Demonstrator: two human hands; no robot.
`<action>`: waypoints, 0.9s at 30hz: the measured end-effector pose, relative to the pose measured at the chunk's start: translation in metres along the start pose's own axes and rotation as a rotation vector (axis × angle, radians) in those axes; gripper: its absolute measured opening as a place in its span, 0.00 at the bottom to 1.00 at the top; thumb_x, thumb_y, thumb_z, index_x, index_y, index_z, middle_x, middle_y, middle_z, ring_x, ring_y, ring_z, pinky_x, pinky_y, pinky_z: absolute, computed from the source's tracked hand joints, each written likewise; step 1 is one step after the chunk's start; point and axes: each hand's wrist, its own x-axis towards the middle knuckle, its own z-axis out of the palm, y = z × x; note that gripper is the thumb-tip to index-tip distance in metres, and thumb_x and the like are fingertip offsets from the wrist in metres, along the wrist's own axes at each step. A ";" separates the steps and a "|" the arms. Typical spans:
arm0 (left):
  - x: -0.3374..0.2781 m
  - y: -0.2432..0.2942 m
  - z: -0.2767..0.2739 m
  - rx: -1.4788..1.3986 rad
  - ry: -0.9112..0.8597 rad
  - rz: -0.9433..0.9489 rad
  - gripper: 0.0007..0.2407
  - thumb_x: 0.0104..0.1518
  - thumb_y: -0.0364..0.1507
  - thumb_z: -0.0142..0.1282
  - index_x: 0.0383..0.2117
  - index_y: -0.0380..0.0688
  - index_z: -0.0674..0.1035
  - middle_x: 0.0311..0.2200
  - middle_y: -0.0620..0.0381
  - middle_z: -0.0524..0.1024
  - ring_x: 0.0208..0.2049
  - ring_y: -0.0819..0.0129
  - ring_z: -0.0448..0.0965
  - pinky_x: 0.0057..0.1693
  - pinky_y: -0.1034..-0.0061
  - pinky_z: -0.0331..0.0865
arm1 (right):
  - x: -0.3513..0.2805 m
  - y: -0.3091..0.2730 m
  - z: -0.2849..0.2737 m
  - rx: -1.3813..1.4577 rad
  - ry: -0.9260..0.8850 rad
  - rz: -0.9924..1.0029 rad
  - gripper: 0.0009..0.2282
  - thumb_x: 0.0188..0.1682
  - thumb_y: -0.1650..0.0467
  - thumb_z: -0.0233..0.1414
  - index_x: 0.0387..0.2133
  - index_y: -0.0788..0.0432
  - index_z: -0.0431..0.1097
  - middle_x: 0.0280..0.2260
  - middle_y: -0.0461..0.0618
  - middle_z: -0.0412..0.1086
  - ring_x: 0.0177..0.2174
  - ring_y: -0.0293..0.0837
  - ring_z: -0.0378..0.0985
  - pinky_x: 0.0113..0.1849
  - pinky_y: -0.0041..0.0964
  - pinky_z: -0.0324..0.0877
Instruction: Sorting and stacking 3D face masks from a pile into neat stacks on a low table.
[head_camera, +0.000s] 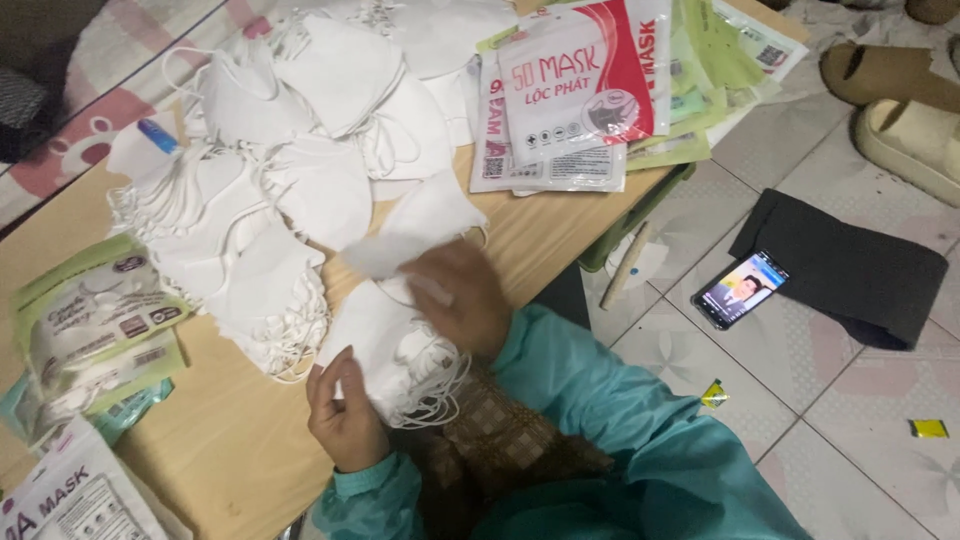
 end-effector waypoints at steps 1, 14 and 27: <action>0.000 0.004 0.000 -0.003 -0.011 -0.001 0.06 0.64 0.22 0.53 0.42 0.35 0.81 0.47 0.48 0.80 0.52 0.63 0.74 0.55 0.77 0.70 | -0.002 -0.013 0.001 -0.009 0.004 0.006 0.11 0.47 0.76 0.58 0.44 0.58 0.72 0.36 0.51 0.72 0.37 0.47 0.71 0.42 0.44 0.66; -0.010 0.020 0.006 -0.254 0.010 -0.136 0.14 0.68 0.26 0.45 0.54 0.27 0.73 0.47 0.46 0.77 0.45 0.68 0.74 0.53 0.79 0.70 | -0.011 0.011 0.008 -0.004 -0.313 0.000 0.09 0.49 0.67 0.54 0.38 0.58 0.75 0.37 0.50 0.76 0.38 0.51 0.75 0.45 0.49 0.67; -0.009 0.018 0.009 -0.207 0.027 -0.104 0.13 0.68 0.25 0.47 0.54 0.26 0.73 0.48 0.45 0.76 0.45 0.67 0.74 0.54 0.78 0.70 | -0.009 0.089 0.027 -0.539 -0.106 0.068 0.02 0.43 0.72 0.56 0.27 0.56 0.73 0.34 0.50 0.69 0.36 0.51 0.68 0.41 0.49 0.64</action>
